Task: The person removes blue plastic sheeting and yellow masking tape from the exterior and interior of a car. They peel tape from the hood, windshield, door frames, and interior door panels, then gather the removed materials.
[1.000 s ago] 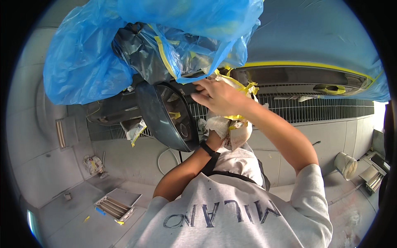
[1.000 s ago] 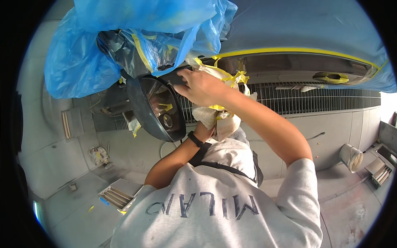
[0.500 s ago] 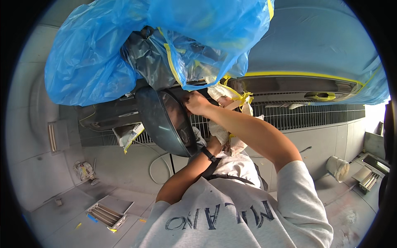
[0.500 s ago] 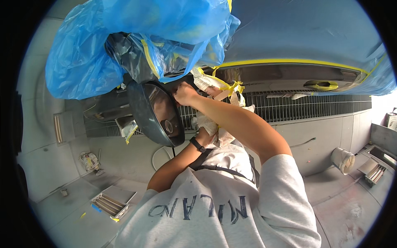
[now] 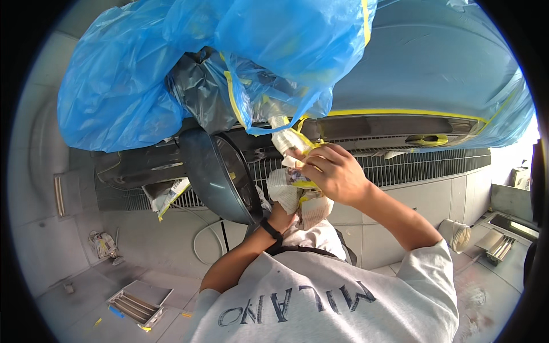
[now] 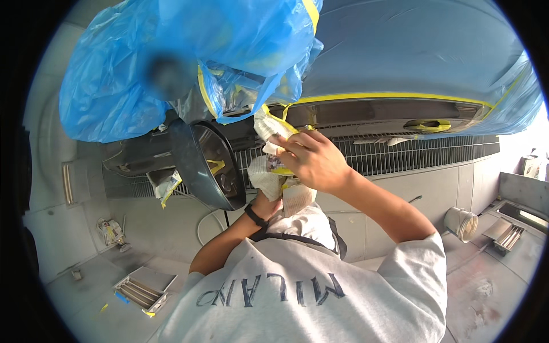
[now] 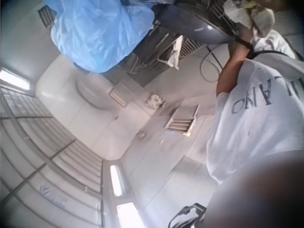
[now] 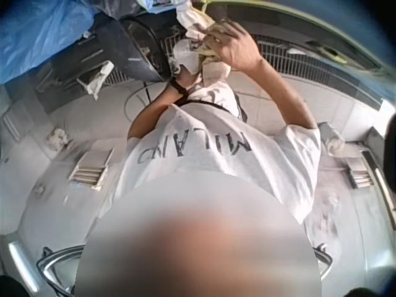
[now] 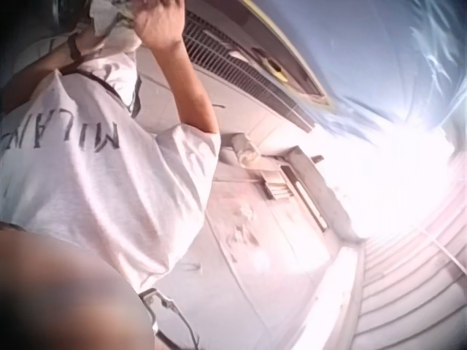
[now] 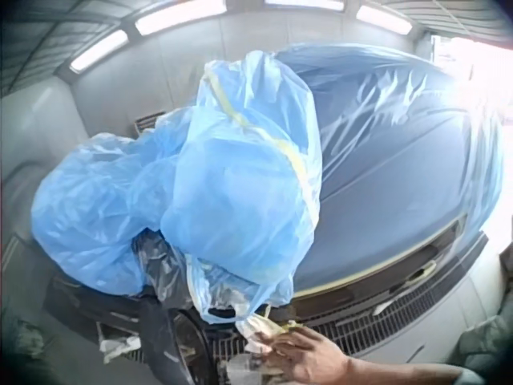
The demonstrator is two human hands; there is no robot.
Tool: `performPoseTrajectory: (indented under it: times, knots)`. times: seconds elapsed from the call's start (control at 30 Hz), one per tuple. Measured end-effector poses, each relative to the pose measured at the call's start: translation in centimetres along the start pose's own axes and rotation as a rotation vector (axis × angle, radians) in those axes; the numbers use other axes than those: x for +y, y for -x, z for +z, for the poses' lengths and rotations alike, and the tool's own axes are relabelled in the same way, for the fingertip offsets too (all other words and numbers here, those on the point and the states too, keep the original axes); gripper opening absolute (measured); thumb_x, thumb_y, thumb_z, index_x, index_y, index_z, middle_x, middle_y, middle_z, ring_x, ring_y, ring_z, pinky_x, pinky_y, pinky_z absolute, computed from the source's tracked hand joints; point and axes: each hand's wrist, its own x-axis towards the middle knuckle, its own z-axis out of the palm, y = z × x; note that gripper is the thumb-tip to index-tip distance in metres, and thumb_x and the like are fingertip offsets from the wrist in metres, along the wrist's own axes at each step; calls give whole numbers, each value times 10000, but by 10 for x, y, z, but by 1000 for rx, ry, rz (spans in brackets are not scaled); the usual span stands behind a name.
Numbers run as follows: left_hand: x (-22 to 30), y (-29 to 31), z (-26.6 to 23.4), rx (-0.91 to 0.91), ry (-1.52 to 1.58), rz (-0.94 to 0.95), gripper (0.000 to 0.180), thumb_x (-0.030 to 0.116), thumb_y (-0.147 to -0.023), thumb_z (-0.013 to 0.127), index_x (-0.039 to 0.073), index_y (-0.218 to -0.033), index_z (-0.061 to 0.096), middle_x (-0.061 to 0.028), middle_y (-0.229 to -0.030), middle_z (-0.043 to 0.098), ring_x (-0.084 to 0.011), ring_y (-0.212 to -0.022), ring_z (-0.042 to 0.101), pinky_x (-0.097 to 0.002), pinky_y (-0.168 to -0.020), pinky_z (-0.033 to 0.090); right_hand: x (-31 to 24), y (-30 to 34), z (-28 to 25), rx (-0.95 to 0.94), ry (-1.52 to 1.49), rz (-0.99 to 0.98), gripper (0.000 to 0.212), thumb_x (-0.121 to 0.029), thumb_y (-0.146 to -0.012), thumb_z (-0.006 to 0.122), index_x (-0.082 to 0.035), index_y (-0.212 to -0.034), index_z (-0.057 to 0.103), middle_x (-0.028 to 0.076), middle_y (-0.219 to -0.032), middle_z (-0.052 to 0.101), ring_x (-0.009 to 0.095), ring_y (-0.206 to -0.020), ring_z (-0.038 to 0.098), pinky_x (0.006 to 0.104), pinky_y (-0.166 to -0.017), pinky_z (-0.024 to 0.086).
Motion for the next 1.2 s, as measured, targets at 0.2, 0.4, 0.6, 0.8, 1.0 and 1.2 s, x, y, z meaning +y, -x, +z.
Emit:
performPoseTrajectory:
  times: [0.2,0.4,0.6,0.8,1.0,1.2]
  knots:
    - [37,23,68,-78,-29,-44,616,395,-1017,654,84,-1499,431,-69,-1422,557,-200,-1313,558,-399,-1127,461,-39,34,-13,145,-764,530,113,-12,-918,599,7,-1002,672,261,-1309,594,427,-1227,580,501,-1067,454]
    - [102,53,110,-62,-406,3,606,157,-918,730,2,-1440,465,-77,-1308,592,-158,-1176,600,-342,-1020,489,-81,22,-17,463,-797,563,387,30,-881,660,-30,-1204,455,273,-1431,553,421,-1211,612,554,-1019,437]
    - [172,81,129,-219,-1091,119,475,70,-797,758,6,-1223,558,-84,-1106,635,-172,-994,626,-338,-949,488,-91,19,-54,269,-1010,308,428,-50,-782,752,-125,-1151,549,190,-1451,452,380,-1277,463,499,-1066,313]
    - [232,103,145,-313,-669,-109,520,240,-777,830,64,-1166,534,-196,-1134,630,-310,-1114,594,-463,-1020,440,-44,32,-28,419,-1771,306,158,-31,-937,717,-19,-1090,679,94,-1161,699,163,-1054,683,319,-941,548]
    - [291,98,152,-320,-752,277,380,265,-751,875,135,-866,537,-74,-866,534,-204,-864,479,-299,-723,463,19,-13,85,406,-1873,1398,583,-534,-1028,572,-18,-1299,561,88,-1061,705,187,-940,690,368,-796,579]
    - [356,83,121,-331,-1273,761,413,31,-791,687,10,-1172,530,-120,-1105,531,-217,-933,559,-351,-851,478,31,-66,120,687,-1908,1400,423,-446,-1062,537,-34,-1069,636,70,-927,729,132,-736,685,270,-606,502]
